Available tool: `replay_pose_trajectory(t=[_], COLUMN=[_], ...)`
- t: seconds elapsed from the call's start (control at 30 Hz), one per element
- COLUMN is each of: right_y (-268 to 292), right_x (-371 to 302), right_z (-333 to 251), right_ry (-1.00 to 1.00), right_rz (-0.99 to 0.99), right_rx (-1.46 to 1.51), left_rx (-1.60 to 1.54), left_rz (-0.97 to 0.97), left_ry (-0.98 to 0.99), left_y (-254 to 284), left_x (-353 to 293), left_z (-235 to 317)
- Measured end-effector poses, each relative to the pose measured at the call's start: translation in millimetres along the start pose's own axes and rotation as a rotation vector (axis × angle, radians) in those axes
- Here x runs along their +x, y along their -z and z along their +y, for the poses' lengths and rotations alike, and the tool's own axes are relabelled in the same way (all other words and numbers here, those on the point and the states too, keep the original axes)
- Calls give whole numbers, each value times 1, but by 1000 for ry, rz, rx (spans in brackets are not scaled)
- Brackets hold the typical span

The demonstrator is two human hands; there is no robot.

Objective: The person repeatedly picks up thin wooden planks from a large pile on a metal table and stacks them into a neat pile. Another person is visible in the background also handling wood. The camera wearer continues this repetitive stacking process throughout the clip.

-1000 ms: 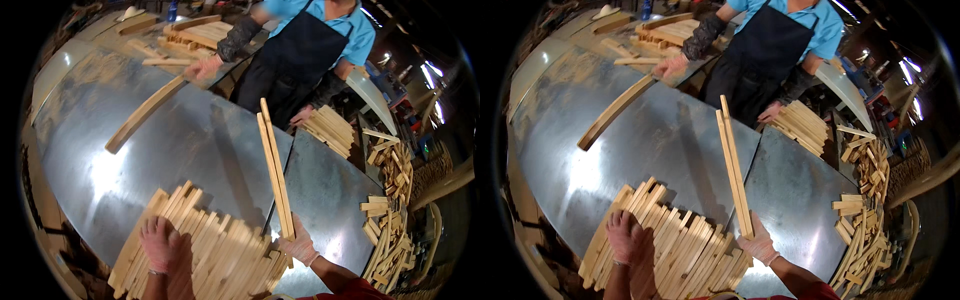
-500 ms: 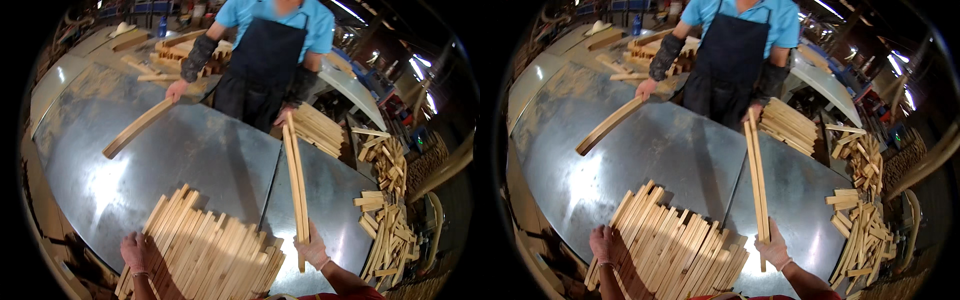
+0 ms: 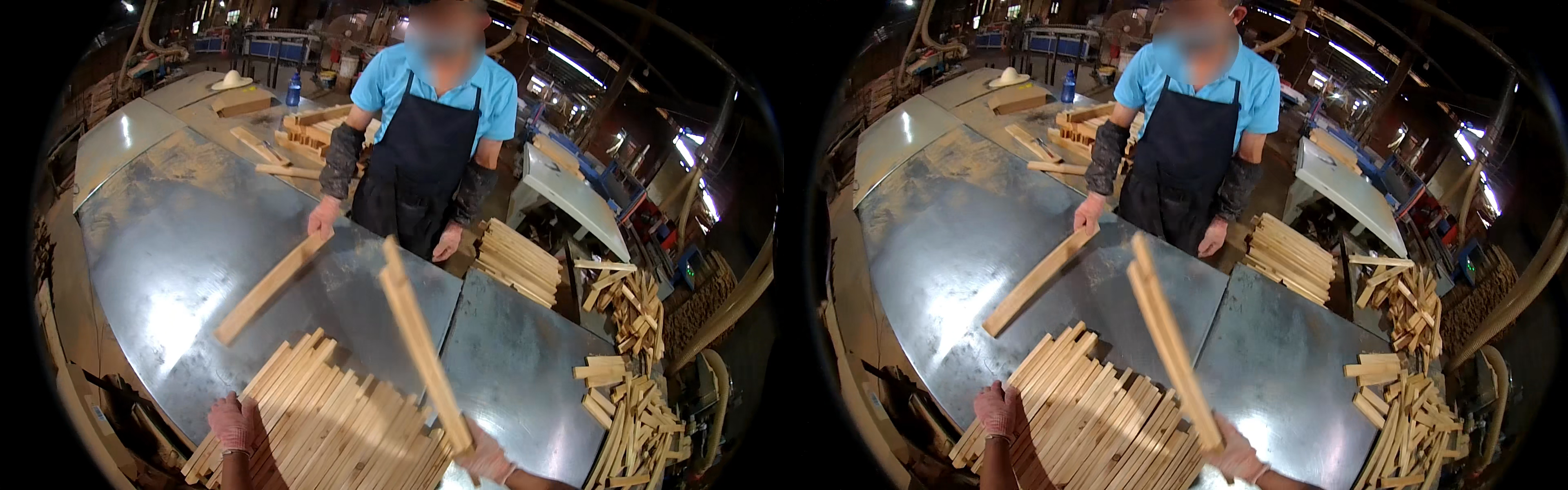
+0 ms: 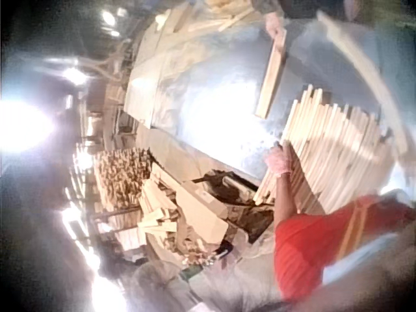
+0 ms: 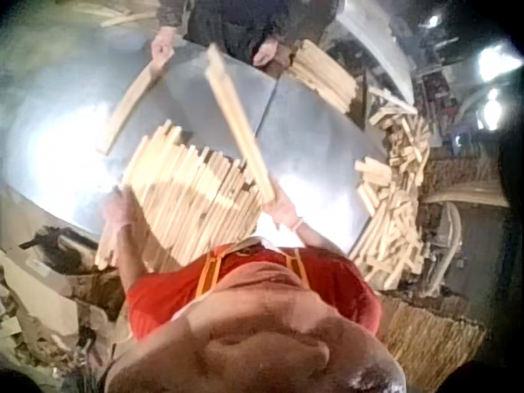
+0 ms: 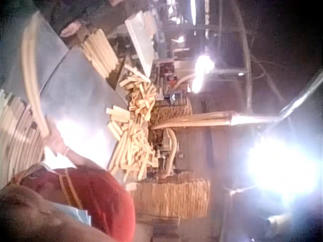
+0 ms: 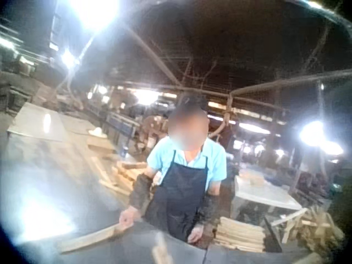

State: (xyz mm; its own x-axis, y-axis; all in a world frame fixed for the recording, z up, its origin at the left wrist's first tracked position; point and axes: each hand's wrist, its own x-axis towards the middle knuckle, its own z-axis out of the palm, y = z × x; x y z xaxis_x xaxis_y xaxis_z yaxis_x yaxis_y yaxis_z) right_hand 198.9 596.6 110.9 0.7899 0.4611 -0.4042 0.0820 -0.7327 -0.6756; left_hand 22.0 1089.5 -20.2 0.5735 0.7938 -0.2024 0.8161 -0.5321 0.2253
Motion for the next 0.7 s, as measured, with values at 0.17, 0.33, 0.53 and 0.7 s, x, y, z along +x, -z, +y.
replay_pose_trajectory(t=[0.17, 0.33, 0.53, 0.7], right_y=[-57, -20, -26, -33], right_x=[-30, -44, -60, -60], right_z=[51, -13, 7, 32], right_ry=[142, -120, -129, -195], right_rz=[-113, -10, 58, 54], right_rx=[489, 308, 549, 906], left_rx=[48, 24, 112, 263], left_rz=[26, -17, 39, 482], left_ry=[53, 29, -38, -329], left_y=[-8, 4, 8, -26], left_x=[1, -2, -12, -50], left_z=[-3, 2, 3, 9])
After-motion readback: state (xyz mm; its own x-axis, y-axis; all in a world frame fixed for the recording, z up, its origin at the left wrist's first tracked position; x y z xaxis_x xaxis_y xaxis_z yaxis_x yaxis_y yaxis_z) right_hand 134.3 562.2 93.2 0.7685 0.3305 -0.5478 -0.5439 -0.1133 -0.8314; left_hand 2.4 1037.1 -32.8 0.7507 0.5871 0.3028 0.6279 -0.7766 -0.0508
